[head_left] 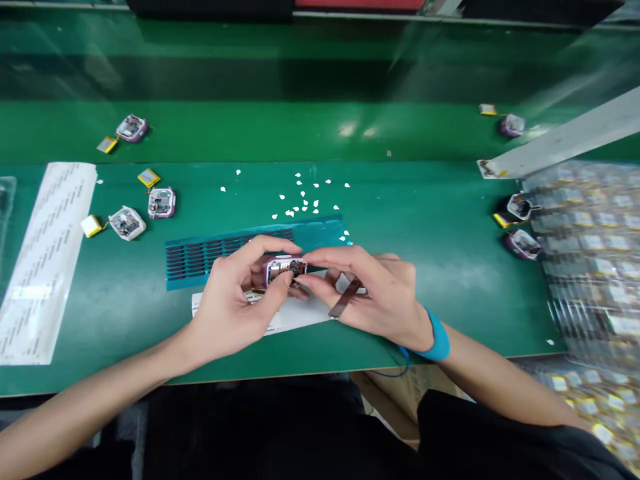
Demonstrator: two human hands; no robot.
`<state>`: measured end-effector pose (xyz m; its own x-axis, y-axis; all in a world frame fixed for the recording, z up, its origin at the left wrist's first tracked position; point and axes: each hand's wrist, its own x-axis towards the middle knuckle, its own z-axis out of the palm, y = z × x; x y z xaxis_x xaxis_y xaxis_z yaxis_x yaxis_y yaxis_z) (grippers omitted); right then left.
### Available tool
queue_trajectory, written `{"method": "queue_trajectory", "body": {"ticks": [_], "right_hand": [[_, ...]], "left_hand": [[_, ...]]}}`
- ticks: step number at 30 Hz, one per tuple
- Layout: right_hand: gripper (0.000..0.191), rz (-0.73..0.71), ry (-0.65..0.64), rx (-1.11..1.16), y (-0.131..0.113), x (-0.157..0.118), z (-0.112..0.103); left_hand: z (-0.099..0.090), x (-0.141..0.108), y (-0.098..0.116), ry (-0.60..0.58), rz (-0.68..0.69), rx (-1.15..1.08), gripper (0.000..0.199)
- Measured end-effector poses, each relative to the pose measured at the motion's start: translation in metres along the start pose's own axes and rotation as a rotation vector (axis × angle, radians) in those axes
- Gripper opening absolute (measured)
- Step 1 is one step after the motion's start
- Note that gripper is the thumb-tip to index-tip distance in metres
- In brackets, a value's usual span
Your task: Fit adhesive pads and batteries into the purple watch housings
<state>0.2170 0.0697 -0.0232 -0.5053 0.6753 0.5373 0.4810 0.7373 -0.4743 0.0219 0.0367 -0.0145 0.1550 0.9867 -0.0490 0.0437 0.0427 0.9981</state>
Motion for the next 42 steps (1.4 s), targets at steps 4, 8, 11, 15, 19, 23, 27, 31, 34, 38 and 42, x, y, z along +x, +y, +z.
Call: {"method": "queue_trajectory", "body": {"ticks": [4, 8, 11, 15, 19, 23, 27, 31, 34, 38, 42], "right_hand": [[0.013, -0.026, 0.006, -0.117, -0.002, -0.002, -0.001], [0.014, -0.053, -0.001, -0.116, -0.001, -0.005, 0.001], [0.013, -0.077, -0.026, -0.088, 0.001, -0.005, 0.002], [0.014, -0.105, -0.067, -0.038, 0.006, -0.003, 0.001], [0.023, -0.112, -0.183, -0.026, 0.012, 0.001, -0.003], [0.022, 0.027, -0.154, 0.120, 0.014, 0.003, -0.004], [0.004, 0.092, -0.127, 0.235, 0.015, 0.003, 0.000], [0.005, -0.001, -0.108, 0.192, 0.018, 0.002, 0.005], [0.009, -0.051, -0.051, 0.096, 0.018, 0.000, 0.008], [0.014, -0.055, 0.060, 0.010, 0.016, -0.003, 0.013], [0.020, -0.113, 0.085, -0.034, 0.015, -0.007, 0.012]], "left_hand": [[0.002, -0.002, -0.001, 0.010, 0.040, 0.114, 0.026], [0.002, -0.002, -0.001, 0.045, 0.091, 0.208, 0.024], [0.001, -0.003, 0.001, 0.067, 0.189, 0.379, 0.027], [-0.001, -0.004, 0.001, 0.068, 0.270, 0.522, 0.027], [-0.002, -0.002, 0.002, 0.075, 0.231, 0.507, 0.025], [-0.007, 0.005, 0.006, 0.059, 0.045, 0.279, 0.017], [-0.009, 0.011, 0.006, 0.048, -0.023, 0.185, 0.013], [-0.008, 0.012, 0.000, 0.003, -0.018, 0.086, 0.012], [-0.007, 0.009, -0.002, -0.018, 0.040, 0.142, 0.008], [-0.005, 0.006, -0.002, -0.063, 0.072, 0.194, 0.009], [-0.002, 0.004, 0.000, -0.053, 0.067, 0.141, 0.009]]}}
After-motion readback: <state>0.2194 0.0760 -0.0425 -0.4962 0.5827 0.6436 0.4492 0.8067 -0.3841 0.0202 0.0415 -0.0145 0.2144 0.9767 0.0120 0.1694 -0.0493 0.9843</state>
